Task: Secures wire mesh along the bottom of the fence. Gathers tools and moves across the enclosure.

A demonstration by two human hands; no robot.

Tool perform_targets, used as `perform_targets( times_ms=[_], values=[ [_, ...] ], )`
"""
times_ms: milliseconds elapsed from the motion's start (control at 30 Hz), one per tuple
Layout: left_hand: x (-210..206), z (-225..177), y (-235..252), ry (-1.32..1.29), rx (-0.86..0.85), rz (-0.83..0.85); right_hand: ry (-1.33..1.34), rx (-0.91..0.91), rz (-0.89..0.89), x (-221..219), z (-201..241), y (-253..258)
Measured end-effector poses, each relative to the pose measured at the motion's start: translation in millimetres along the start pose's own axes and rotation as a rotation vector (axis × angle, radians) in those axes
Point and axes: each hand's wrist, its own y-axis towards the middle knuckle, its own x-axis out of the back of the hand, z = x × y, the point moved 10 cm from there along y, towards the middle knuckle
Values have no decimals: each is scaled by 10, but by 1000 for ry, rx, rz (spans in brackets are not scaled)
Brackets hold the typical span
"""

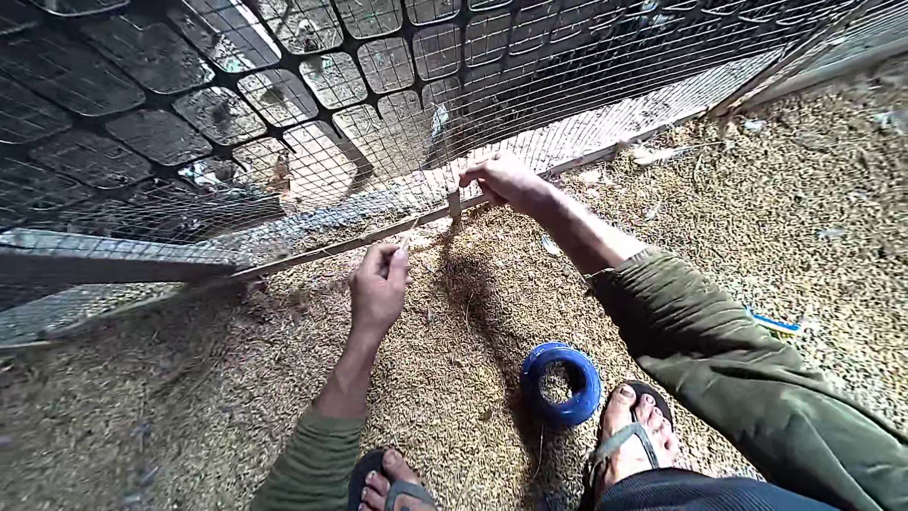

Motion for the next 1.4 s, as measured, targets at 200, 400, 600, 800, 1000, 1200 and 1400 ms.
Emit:
perform_targets(
  times_ms=[200,400,600,800,1000,1200,1400],
  values=[
    [-379,10,255,-125,141,27,192,-72,40,-74,-82,-42],
    [-462,-34,318,-86,76,4,356,-112,114,-217,-186,-66],
    [-468,-46,258,-141,18,-69,387,-78,24,-91,-126,-66],
    [-527,-4,223,-189,32,-66,379,-113,3,-90,-168,-58],
    [-538,-14,276,-204,45,-62,314,-116,-25,-58,-138,-41],
    [-562,-15,318,-179,37,-74,286,-129,-12,-48,-134,2],
    [-581,3,367,-164,66,-68,282,-126,3,-48,-120,7]
  ],
)
